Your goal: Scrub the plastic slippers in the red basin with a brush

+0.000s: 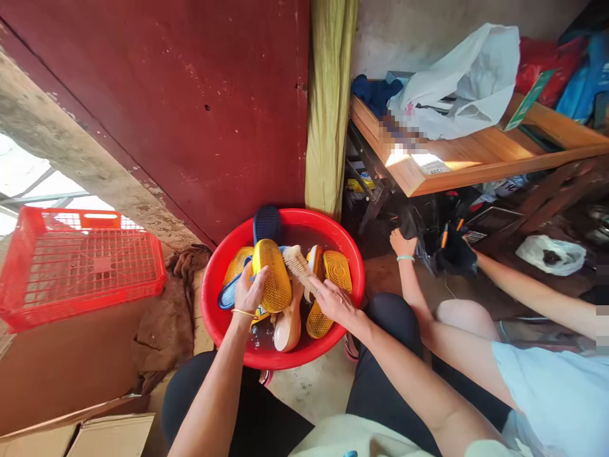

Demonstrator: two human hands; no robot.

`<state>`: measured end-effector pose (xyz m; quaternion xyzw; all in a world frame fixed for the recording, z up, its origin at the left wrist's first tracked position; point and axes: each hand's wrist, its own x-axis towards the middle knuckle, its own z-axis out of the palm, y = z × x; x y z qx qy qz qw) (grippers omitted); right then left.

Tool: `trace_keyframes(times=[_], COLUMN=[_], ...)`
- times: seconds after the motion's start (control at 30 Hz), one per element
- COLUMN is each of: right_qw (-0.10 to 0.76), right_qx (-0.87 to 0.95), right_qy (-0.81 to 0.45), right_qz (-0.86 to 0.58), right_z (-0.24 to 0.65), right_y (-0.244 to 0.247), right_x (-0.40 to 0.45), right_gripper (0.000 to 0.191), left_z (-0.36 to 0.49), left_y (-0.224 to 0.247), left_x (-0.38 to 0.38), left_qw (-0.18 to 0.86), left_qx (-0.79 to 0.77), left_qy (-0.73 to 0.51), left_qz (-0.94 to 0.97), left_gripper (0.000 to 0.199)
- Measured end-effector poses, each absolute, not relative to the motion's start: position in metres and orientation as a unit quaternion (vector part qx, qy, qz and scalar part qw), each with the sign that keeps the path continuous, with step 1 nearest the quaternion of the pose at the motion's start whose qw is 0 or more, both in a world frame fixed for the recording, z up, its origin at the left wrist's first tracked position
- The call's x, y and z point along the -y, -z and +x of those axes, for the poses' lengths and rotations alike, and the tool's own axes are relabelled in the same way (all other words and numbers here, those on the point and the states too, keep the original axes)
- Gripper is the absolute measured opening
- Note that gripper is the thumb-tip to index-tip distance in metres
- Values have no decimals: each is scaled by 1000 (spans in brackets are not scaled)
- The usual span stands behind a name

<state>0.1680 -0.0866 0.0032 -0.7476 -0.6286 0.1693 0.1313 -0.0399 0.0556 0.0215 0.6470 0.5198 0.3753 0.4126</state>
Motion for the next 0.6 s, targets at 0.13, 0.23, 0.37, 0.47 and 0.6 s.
trace_keyframes(times=[0.13, 0.23, 0.37, 0.47, 0.6], right_qw=[155, 155, 146, 145, 119], right_qx=[610, 619, 623, 625, 617], right_qy=[-192, -220, -229, -218, -195], right_qz=[-753, -738, -734, -735, -753], right_z=[176, 177, 170, 168, 168], right_y=[2, 8, 16, 18, 15], right_x=[87, 88, 90, 90, 91], right_gripper=[55, 58, 60, 61, 61], left_z=[-55, -56, -44, -34, -26], left_y=[-28, -23, -9, -4, -3], left_x=[-61, -62, -57, -49, -40], left_qw=[165, 134, 176, 182, 158], left_qx=[-559, -559, -497, -460, -437], left_qy=[-348, -329, -316, -314, -319], left_qz=[734, 749, 789, 810, 826], left_gripper=[60, 63, 56, 50, 50])
